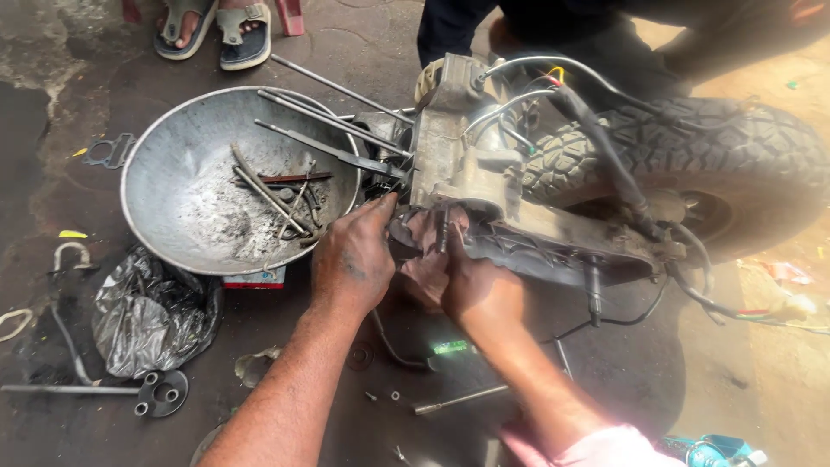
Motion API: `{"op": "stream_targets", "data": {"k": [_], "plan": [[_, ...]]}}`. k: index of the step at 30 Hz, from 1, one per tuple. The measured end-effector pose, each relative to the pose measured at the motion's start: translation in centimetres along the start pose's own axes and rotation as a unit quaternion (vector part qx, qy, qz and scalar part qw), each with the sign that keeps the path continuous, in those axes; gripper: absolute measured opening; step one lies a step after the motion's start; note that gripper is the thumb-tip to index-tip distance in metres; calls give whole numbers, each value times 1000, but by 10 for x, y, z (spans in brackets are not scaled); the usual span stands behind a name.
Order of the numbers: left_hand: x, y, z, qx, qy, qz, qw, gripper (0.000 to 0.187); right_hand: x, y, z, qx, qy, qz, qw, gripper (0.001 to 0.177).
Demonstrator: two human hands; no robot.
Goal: Repairing a motorcycle engine by adjusting internal components and the timing chain.
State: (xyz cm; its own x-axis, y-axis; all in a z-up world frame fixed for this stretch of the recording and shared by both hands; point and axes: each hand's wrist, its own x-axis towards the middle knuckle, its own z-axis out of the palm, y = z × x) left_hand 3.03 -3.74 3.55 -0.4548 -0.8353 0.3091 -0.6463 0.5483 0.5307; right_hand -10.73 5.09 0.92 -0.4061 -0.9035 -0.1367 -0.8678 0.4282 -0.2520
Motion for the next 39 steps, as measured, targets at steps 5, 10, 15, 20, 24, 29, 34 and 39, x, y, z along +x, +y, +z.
{"op": "stream_targets", "data": {"k": [5, 10, 15, 20, 24, 29, 34, 39], "plan": [[5, 4, 5, -5, 39, -12, 999, 40, 1, 36, 16, -18, 136, -7, 991, 74], [7, 21, 2, -14, 59, -32, 998, 37, 6, 48, 32, 11, 183, -66, 981, 82], [7, 12, 11, 2, 45, -35, 998, 39, 23, 34, 23, -22, 128, -71, 989, 80], [0, 12, -3, -6, 47, 2, 999, 43, 18, 32, 27, -54, 117, -21, 991, 79], [-5, 17, -15, -11, 32, -25, 999, 38, 7, 12, 15, -9, 115, 10, 993, 78], [-9, 14, -26, -13, 56, -34, 998, 32, 11, 4, 44, 56, 97, 8, 994, 40], [-14, 4, -25, -15, 86, -40, 995, 27, 29, 3, 78, 123, 88, 33, 988, 33], [-14, 1, -21, -22, 85, -43, 995, 24, 1, -51, 21, 522, -98, 89, 843, 93]]}}
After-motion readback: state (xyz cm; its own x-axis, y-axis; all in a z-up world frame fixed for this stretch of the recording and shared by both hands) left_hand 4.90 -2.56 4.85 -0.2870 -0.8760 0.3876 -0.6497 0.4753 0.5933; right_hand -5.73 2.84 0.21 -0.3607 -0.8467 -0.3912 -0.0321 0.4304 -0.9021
